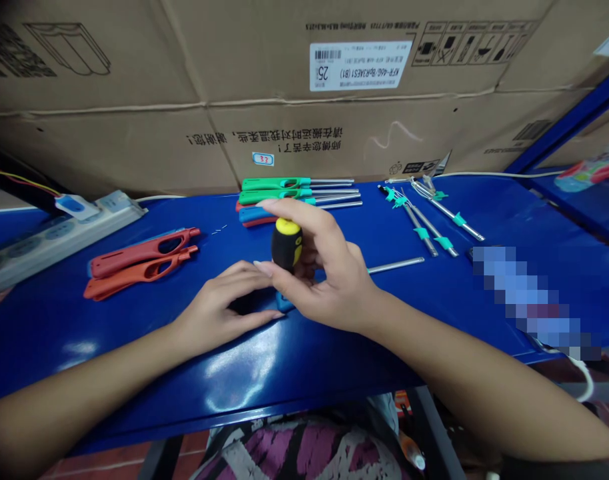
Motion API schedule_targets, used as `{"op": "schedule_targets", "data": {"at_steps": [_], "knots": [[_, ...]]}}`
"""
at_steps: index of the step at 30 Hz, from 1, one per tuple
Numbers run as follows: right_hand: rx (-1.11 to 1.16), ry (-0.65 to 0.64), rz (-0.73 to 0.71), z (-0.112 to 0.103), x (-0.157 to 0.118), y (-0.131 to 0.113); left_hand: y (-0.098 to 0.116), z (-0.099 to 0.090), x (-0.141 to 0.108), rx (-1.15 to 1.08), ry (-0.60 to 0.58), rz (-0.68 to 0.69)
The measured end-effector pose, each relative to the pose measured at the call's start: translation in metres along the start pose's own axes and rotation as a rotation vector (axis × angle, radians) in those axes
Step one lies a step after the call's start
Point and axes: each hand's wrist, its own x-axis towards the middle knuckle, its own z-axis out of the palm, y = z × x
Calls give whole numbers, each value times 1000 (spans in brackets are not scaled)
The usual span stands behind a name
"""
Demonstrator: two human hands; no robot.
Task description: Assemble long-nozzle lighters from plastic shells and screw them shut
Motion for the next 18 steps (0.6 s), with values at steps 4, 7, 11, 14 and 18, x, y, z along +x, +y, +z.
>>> {"op": "schedule_targets", "data": {"at_steps": [4,7,11,14,18], "knots": [[18,6,-12,1,-1,2,0,0,-1,-3,-13,-2],[24,-10,-8,2,-1,4,-1,0,-1,-3,-18,2],[22,-45,-4,2,-2,5,0,1,-1,-3,-38,8],[33,-73,-54,1,-2,7,1,1,0,-2,-56,8],[-114,-56,-256,-2,0,9,1,1,-1,27,-101,23]]}}
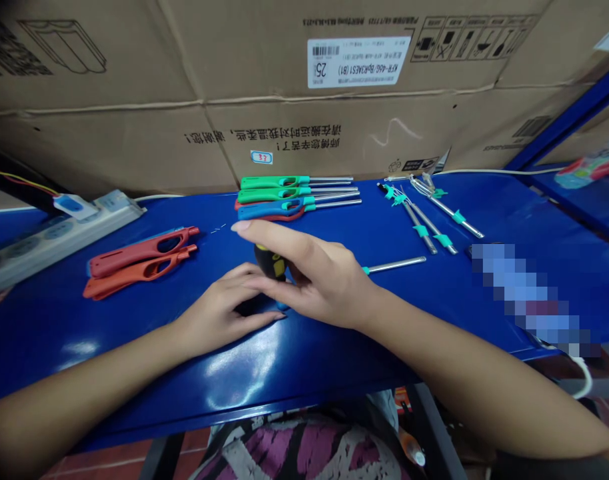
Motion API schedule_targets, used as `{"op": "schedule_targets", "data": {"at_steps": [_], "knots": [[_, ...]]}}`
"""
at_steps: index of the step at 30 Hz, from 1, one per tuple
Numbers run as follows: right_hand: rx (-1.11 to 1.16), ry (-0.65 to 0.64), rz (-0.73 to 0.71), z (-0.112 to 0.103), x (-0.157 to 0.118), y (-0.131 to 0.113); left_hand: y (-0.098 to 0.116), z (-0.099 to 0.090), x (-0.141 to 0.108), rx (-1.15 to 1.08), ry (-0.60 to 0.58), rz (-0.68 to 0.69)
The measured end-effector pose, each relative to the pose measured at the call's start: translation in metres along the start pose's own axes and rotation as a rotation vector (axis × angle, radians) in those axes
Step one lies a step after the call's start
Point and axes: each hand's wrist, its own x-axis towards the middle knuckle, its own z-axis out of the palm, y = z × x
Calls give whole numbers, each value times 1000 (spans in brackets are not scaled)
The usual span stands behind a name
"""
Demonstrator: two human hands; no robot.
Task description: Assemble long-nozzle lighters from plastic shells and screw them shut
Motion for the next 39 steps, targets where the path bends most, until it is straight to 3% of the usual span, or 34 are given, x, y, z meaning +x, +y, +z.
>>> {"op": "schedule_targets", "data": {"at_steps": [3,10,17,22,27,32,37,39], "knots": [[-63,-24,-53,-3,3,-1,-1,1,0,18,-32,1],[217,-242,131,-11,8,-4,0,1,0,2,-43,-51],[-77,-201,-25,-15,10,0,0,1,0,-3,-35,-33],[69,-280,110,-17,14,-6,0,1,0,-7,-44,-52],[-153,-158,-30,-21,14,-1,0,1,0,10,-42,-49],[-19,-323,79,-23,17,-6,0,2,0,3,-58,-55],[-202,-96,26,-21,20,-10,0,2,0,8,-53,-45],[-183,-77,58,-20,20,-8,0,1,1,1,-53,-50]]}}
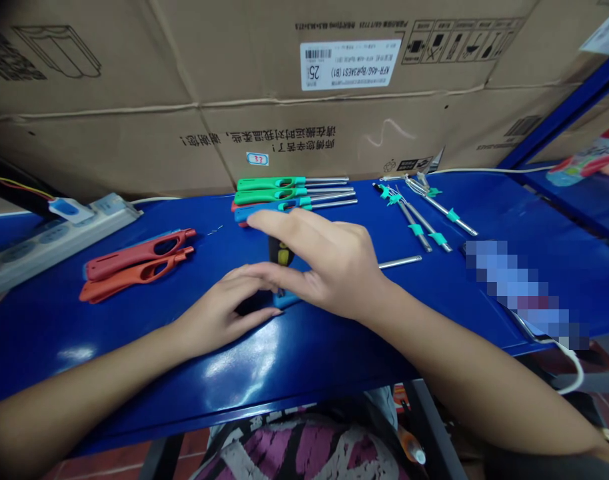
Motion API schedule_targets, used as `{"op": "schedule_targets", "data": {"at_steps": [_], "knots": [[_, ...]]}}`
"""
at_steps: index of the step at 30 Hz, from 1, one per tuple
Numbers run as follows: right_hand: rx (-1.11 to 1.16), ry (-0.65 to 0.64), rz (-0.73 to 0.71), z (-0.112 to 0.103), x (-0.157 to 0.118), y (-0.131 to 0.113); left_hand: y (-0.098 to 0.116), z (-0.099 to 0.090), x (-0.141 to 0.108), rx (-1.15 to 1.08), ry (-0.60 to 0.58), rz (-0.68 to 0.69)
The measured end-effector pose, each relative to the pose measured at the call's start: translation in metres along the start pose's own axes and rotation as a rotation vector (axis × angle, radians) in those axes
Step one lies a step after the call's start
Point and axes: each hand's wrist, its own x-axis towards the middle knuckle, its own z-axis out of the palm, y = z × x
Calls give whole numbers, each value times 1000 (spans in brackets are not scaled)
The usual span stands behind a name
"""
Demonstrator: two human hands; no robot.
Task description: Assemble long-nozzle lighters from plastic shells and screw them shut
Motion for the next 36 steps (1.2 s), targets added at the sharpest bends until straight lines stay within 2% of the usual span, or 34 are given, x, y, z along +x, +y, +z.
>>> {"op": "schedule_targets", "data": {"at_steps": [4,9,14,19,22,24,29,34,36], "knots": [[196,-137,146,-1,0,7,1,-1,1,-29,-22,-28],[7,-15,-43,-7,1,10,1,-1,1,-11,-22,-11],[72,-69,49,-13,4,-1,2,-1,1,-23,-38,-34],[-29,4,-74,-15,5,-1,2,-2,2,-28,-22,-23],[107,-105,32,-14,5,1,1,-1,1,-28,-28,-30],[146,-135,60,-15,5,1,1,-1,1,-17,-27,-21],[-99,-5,-74,-16,5,-2,1,0,0,-1,-9,3],[155,-79,-18,-10,5,-1,1,-1,1,-17,-28,-22],[133,-37,-41,-9,5,1,1,0,0,-8,-18,-8]]}}
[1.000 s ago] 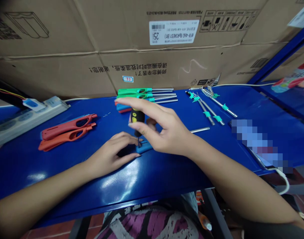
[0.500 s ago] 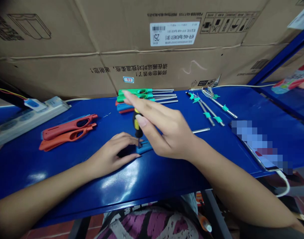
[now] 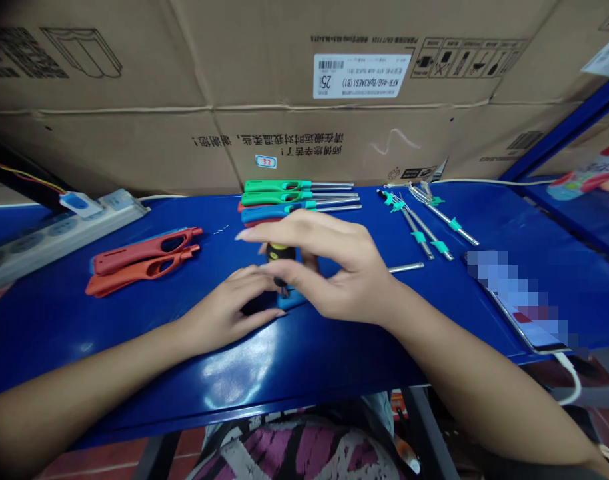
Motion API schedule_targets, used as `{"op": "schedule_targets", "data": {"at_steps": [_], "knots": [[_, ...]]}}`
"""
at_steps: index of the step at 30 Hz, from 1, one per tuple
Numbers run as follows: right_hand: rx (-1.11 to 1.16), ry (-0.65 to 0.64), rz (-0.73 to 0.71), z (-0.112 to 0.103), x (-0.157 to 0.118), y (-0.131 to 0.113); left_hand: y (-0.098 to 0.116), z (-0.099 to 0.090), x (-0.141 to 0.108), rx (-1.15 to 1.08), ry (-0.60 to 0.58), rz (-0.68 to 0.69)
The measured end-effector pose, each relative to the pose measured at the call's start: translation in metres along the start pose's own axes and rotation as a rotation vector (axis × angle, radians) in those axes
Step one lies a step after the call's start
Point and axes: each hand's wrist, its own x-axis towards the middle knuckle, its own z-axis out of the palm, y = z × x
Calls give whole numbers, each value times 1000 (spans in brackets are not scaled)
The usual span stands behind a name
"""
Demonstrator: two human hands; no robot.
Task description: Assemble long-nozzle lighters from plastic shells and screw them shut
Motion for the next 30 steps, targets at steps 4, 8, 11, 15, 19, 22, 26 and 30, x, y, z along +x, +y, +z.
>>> {"op": "schedule_targets", "data": {"at_steps": [4,8,11,15,19,22,26,30], "knots": [[-159,35,-93,-2,0,2,0,0,0,-4,-13,-5],[4,-100,32,-4,1,3,1,-1,1,-18,-27,-24],[-88,-31,-21,-5,1,4,1,-2,1,-13,-28,-24],[-107,-32,-6,-5,1,4,1,-1,1,-21,-35,-28],[-48,-37,18,-4,0,4,1,-1,0,-13,-24,-19],[-137,8,-95,-3,-1,4,1,-1,0,-5,-25,-19],[-1,-140,15,-2,0,1,0,0,0,-5,-29,-21],[-86,-50,-29,-4,0,0,-1,1,0,21,7,16]]}}
